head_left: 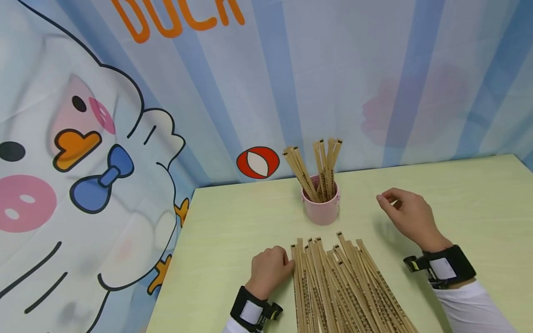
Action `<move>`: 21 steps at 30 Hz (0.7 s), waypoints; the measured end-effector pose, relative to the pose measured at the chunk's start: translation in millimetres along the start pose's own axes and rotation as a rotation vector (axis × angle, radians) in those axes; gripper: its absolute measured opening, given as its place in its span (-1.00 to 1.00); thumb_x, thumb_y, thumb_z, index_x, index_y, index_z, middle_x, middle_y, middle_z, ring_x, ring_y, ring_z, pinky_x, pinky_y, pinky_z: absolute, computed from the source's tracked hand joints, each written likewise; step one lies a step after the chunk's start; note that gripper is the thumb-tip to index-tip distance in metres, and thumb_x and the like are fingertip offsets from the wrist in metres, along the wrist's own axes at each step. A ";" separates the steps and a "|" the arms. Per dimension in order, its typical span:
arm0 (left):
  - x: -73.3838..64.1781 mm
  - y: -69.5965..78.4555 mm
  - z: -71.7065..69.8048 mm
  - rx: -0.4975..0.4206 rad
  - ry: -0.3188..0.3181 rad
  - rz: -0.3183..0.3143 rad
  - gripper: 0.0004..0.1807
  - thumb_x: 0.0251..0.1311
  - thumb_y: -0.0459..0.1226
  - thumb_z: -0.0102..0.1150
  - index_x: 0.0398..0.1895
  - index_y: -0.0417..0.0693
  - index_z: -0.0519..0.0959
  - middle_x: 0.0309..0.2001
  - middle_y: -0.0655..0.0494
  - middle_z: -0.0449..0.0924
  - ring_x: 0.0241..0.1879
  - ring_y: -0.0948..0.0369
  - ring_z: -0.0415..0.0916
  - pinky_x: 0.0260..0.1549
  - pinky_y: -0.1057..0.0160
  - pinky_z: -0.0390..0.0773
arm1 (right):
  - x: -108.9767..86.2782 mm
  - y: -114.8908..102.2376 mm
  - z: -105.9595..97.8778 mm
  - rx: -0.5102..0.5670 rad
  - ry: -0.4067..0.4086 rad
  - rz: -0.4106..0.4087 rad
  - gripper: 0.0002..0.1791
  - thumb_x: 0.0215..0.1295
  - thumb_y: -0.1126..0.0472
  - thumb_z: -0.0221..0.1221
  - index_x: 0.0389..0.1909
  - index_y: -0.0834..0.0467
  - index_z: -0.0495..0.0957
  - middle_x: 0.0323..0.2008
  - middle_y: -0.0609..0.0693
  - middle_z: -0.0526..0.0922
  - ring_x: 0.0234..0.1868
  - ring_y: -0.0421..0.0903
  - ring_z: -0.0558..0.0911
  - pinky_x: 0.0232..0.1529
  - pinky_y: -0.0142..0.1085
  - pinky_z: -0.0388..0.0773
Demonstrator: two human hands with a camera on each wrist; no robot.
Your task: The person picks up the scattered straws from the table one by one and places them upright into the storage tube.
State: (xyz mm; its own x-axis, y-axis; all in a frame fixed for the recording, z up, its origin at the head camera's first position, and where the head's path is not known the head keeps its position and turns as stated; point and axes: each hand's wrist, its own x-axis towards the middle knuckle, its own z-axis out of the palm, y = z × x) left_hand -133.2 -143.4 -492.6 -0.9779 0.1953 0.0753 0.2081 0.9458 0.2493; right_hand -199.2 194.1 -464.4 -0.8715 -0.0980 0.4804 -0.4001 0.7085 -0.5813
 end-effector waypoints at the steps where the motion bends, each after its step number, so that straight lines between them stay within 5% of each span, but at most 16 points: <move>1: 0.0 0.1 1.0 0.002 -0.005 0.002 -0.58 0.01 -0.14 0.21 -0.89 0.12 0.30 -0.84 0.33 0.15 -0.83 0.36 0.14 -0.87 0.38 0.06 | -0.1 -0.2 -0.1 0.000 -0.001 -0.001 -0.73 0.34 0.10 0.11 -0.23 0.24 0.62 -0.40 0.13 0.66 -0.48 0.00 0.56 -0.54 -0.22 0.37; 21: 0.6 10.9 9.5 0.084 0.038 -0.014 -0.50 -0.15 -0.24 0.19 -0.91 0.15 0.04 -0.83 0.34 -0.10 -0.83 0.37 -0.06 -0.91 0.37 -0.08 | -0.8 -0.2 2.6 -0.001 -0.019 -0.008 -0.74 0.33 0.11 0.12 -0.24 0.23 0.62 -0.41 0.12 0.66 -0.49 -0.03 0.54 -0.53 -0.23 0.36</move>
State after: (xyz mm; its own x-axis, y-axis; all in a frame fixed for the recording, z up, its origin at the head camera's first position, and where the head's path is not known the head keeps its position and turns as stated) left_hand -131.7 -130.5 -499.0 -0.9788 0.1734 0.1094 0.1902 0.9672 0.1686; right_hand -199.1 192.1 -466.3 -0.8733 -0.1169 0.4730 -0.4071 0.7083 -0.5767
